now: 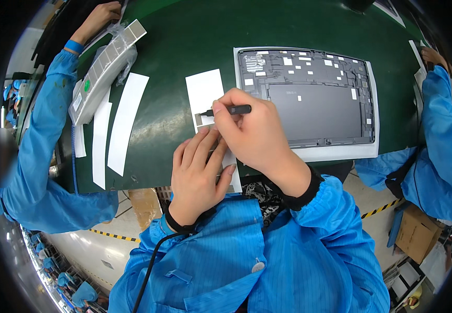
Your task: Assembling electronic device shells and applying internal components or labels.
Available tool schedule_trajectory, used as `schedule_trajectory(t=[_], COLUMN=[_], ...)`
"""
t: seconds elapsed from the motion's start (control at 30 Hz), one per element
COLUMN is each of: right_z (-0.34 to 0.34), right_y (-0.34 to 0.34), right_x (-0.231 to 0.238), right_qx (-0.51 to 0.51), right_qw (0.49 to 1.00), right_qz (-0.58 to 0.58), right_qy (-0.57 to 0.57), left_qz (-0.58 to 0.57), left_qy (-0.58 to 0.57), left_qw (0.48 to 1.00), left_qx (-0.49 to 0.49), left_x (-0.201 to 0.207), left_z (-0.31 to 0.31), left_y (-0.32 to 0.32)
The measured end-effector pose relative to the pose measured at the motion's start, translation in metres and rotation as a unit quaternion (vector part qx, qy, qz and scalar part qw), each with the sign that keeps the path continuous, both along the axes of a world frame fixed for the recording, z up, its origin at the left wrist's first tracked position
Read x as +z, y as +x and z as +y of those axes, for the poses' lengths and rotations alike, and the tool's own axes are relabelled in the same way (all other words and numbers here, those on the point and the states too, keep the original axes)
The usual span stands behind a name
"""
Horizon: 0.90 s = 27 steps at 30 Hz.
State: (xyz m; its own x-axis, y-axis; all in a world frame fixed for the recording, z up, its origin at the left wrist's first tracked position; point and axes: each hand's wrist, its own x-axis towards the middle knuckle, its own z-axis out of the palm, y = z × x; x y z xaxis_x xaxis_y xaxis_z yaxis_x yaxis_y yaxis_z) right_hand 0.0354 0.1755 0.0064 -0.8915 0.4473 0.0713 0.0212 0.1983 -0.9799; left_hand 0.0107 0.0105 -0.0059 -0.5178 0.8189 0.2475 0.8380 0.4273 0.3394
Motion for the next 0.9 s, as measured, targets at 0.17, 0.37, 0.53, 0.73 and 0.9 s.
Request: schedule_trajectory(t=[0.17, 0.37, 0.53, 0.73, 0.9], right_z=[-0.001, 0.002, -0.003, -0.004, 0.007], right_y=[-0.001, 0.001, -0.002, 0.004, 0.010], right_x=[-0.003, 0.003, 0.000, -0.002, 0.015], right_qx=[-0.011, -0.017, -0.006, -0.031, -0.042], right_qw=[0.995, 0.999, 1.000, 0.997, 0.994], right_qz=[0.051, 0.003, 0.015, 0.048, 0.005], right_qy=[-0.082, -0.038, 0.004, -0.044, -0.098], left_qz=[-0.003, -0.005, -0.004, -0.008, -0.026], left_qy=[-0.005, 0.000, 0.008, 0.005, -0.005], left_qw=[1.000, 1.000, 1.000, 1.000, 1.000], left_qx=[0.002, 0.005, 0.005, 0.000, -0.006], left_x=[0.001, 0.000, 0.000, 0.002, 0.004], left_z=[0.001, 0.001, 0.001, 0.000, 0.000], left_y=[0.001, 0.001, 0.001, 0.002, 0.000])
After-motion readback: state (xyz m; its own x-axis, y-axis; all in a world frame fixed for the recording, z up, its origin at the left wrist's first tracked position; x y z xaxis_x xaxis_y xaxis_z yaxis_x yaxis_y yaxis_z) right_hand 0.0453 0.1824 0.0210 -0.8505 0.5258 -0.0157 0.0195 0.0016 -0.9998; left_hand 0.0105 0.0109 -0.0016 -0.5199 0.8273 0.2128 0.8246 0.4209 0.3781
